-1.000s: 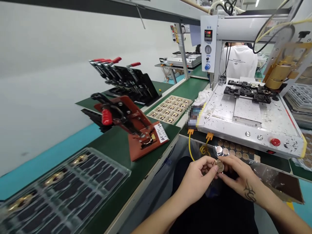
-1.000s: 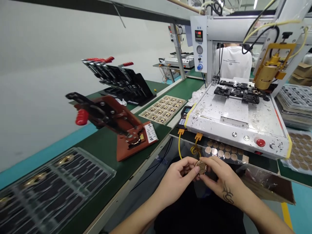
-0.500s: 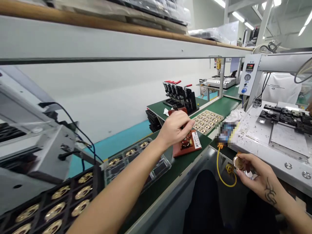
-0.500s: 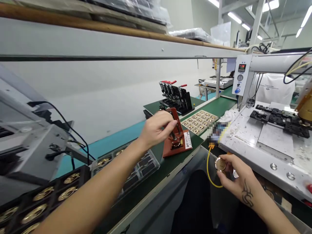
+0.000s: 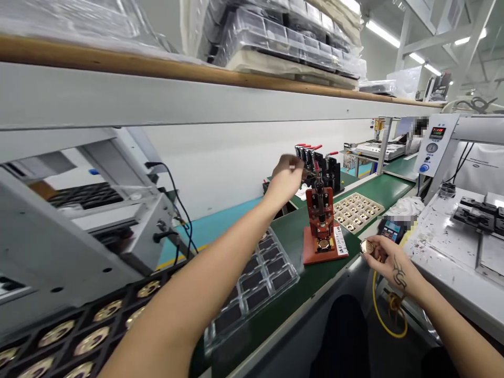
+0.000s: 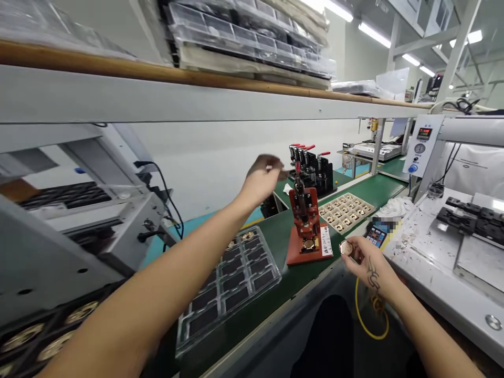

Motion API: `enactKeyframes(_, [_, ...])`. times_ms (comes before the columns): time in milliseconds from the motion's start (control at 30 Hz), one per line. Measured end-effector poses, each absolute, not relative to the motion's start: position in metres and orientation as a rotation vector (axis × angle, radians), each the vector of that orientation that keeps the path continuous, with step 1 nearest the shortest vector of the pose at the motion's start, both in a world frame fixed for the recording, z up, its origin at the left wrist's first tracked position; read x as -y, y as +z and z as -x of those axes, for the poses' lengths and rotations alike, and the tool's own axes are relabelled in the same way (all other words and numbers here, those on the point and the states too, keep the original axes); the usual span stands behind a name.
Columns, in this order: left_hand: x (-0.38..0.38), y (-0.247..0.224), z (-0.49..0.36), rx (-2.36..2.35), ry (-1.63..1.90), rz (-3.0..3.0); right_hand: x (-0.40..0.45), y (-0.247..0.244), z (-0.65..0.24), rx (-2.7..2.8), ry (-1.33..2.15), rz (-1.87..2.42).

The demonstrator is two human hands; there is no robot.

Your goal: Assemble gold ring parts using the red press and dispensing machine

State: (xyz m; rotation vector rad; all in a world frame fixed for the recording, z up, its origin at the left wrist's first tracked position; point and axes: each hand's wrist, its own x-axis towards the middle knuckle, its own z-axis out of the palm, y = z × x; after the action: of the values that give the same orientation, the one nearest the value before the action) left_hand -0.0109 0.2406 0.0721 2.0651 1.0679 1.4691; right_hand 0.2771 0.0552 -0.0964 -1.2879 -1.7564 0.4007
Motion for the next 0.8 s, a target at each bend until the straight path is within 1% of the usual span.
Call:
enactKeyframes(67, [-0.229, 0.035, 0.035, -1.171, 1.12, -2.09, -0.064, -0.104, -0.273, 1.79, 0.417, 1.269])
enactKeyframes(167, [-0.202, -0.027, 0.046, -1.143, 0.604, -2.094, -0.084, -0.114, -0.263, 1.832, 0.433, 1.266])
enactKeyframes(267, [-0.19, -0.077, 0.026, -1.157, 0.445, -2.077, -0.117, -0.121, -0.248, 1.867, 0.443, 1.249])
enactKeyframes(367, [-0.197, -0.103, -0.001, -1.205, 0.495, -2.102, -0.146, -0.128, -0.235, 1.91, 0.472, 1.242])
enactKeyframes(467, [-0.204, -0.113, -0.012, -1.203, 0.56, -2.127, -0.161, -0.136, -0.233, 1.939, 0.514, 1.249])
enactKeyframes(567, [-0.203, -0.112, -0.003, -1.196, 0.594, -2.119, -0.168, -0.143, -0.232, 1.957, 0.554, 1.256])
enactKeyframes(667, [-0.197, -0.101, 0.024, -1.198, 0.61, -2.076, -0.177, -0.146, -0.223, 2.008, 0.584, 1.232])
enactKeyframes(800, [-0.185, -0.075, 0.075, -1.22, 0.659, -1.958, -0.192, -0.142, -0.203, 2.074, 0.606, 1.184])
